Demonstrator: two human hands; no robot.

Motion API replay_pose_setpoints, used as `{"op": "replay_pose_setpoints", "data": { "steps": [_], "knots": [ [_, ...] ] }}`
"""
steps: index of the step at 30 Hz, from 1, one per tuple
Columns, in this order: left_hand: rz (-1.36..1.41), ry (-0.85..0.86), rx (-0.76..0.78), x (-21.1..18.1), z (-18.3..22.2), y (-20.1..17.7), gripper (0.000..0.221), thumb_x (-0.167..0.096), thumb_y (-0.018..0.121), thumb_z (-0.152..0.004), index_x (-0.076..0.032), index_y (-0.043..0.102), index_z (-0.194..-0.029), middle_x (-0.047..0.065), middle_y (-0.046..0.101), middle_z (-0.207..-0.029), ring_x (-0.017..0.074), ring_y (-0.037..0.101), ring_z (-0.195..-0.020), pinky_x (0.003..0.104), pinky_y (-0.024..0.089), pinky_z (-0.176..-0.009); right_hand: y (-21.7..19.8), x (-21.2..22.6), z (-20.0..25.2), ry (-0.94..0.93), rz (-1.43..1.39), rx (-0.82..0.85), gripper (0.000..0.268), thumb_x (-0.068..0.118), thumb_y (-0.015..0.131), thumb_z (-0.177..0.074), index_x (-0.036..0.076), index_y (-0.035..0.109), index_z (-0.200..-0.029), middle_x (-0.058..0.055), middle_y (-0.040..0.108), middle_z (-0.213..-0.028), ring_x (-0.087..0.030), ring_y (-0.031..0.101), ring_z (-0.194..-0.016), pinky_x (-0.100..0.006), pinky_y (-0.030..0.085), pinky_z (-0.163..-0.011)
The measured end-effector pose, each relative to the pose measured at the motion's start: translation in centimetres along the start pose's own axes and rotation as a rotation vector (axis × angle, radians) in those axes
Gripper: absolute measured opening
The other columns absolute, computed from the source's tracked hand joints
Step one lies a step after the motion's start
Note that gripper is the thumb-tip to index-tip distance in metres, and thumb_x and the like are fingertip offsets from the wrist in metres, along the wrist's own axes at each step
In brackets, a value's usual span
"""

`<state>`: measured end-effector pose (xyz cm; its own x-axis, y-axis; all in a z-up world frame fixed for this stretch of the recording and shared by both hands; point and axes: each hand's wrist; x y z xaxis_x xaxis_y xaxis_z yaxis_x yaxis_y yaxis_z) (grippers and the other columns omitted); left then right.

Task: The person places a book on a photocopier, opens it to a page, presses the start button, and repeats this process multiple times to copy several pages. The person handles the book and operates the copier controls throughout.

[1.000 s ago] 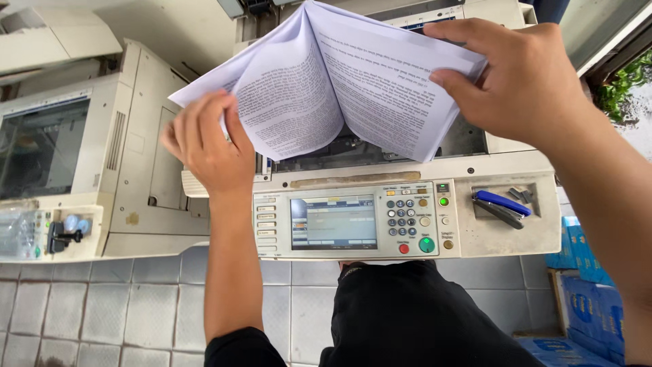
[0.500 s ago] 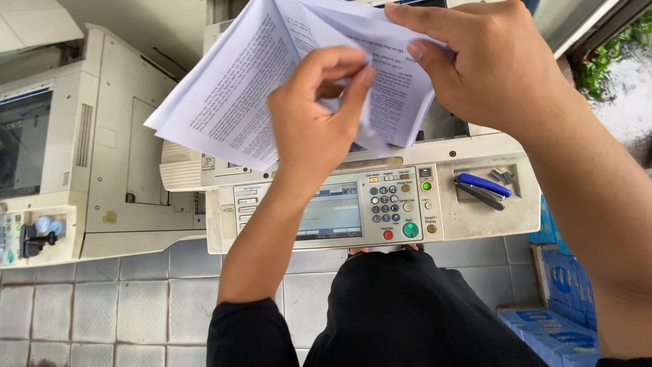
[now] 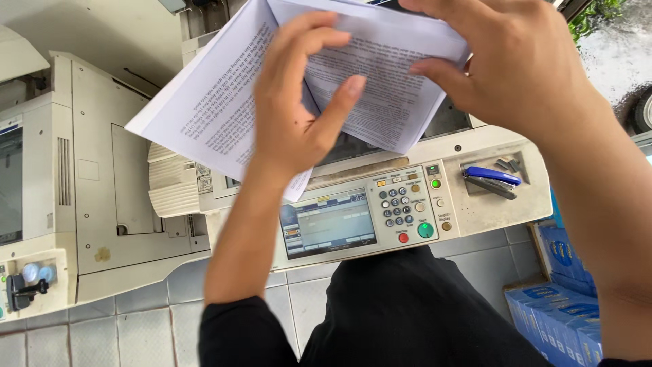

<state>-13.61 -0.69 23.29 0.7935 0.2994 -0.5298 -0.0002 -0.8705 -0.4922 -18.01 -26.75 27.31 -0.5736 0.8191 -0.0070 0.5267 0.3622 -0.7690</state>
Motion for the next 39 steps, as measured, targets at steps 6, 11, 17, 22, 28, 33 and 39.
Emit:
{"op": "replay_pose_setpoints", "data": {
  "steps": [6, 11, 17, 22, 28, 33, 39],
  "knots": [
    [-0.825, 0.064, 0.188, 1.6, -1.8, -10.2, 0.067, -0.036, 0.093, -0.08, -0.004, 0.065, -0.131, 0.014, 0.061, -0.129, 0.0346, 0.059, -0.12, 0.051, 0.047, -0.096, -0.1, 0.3, -1.5, 0.143, 0.031, 0.185, 0.049, 0.025, 0.091, -0.088, 0.004, 0.071, -0.129, -0.014, 0.074, -0.095, -0.025, 0.07, -0.071, -0.036, 0.056, -0.065],
    [-0.695, -0.387, 0.626, 3.3, -4.7, -14.5, 0.053, -0.043, 0.092, -0.076, -0.008, 0.073, -0.11, 0.015, 0.072, -0.078, 0.0297, 0.069, -0.071, 0.042, 0.052, -0.067, 0.1, 1.1, -4.1, 0.277, 0.221, 0.5, 0.052, 0.039, 0.087, -0.083, 0.013, 0.074, -0.127, -0.012, 0.076, -0.087, -0.027, 0.072, -0.067, -0.039, 0.059, -0.065],
    [-0.81, -0.391, 0.827, 5.8, -7.2, -16.0, 0.041, -0.043, 0.088, -0.079, -0.011, 0.078, -0.104, 0.016, 0.069, -0.07, 0.0305, 0.065, -0.058, 0.044, 0.051, -0.058, 3.3, 1.0, -5.8, 0.437, 0.339, 0.873, 0.06, 0.036, 0.083, -0.085, 0.01, 0.066, -0.136, -0.017, 0.076, -0.092, -0.029, 0.074, -0.066, -0.04, 0.061, -0.067],
    [-0.865, -0.171, 0.62, 7.7, -7.3, -19.4, 0.029, -0.034, 0.08, -0.093, -0.008, 0.078, -0.104, 0.014, 0.068, -0.073, 0.0318, 0.063, -0.058, 0.045, 0.048, -0.054, 5.7, 0.2, -7.4, 0.808, 0.096, 0.819, 0.041, 0.033, 0.065, -0.104, -0.002, 0.067, -0.125, -0.026, 0.073, -0.082, -0.037, 0.07, -0.06, -0.046, 0.06, -0.061],
    [-1.345, 0.359, 0.368, 9.3, -2.7, -25.4, 0.013, -0.027, 0.073, -0.102, -0.015, 0.076, -0.099, 0.0, 0.071, -0.082, 0.0179, 0.068, -0.073, 0.029, 0.053, -0.063, 9.9, 1.6, -8.1, 0.247, 0.296, 0.456, 0.026, 0.033, 0.064, -0.111, 0.011, 0.077, -0.106, -0.01, 0.072, -0.076, -0.024, 0.069, -0.061, -0.039, 0.057, -0.056],
    [-1.167, 0.378, 0.206, 12.5, 5.7, -26.4, 0.019, -0.001, 0.063, -0.101, -0.011, 0.074, -0.112, 0.005, 0.076, -0.111, 0.0205, 0.074, -0.107, 0.032, 0.06, -0.085, 17.0, 5.9, -7.0, 0.039, 0.198, 0.027, 0.036, 0.007, 0.069, -0.095, 0.022, 0.079, -0.127, 0.0, 0.076, -0.097, -0.016, 0.071, -0.075, -0.034, 0.055, -0.057],
    [-1.117, -0.023, 0.364, 13.3, 19.0, -23.7, 0.031, 0.0, 0.064, -0.092, -0.019, 0.079, -0.112, 0.001, 0.077, -0.12, 0.0186, 0.073, -0.111, 0.035, 0.059, -0.097, 20.9, 11.7, -1.4, 0.046, 0.129, 0.11, 0.034, -0.003, 0.069, -0.089, 0.021, 0.075, -0.113, -0.003, 0.077, -0.116, -0.027, 0.069, -0.117, -0.032, 0.063, -0.072]
  ]
}}
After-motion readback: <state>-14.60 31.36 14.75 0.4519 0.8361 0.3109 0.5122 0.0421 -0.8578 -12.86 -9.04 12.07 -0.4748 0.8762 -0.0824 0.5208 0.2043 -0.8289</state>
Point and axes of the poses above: each hand's wrist, its own z-axis away from the middle knuckle, its own y-axis out of the palm, x = y × z
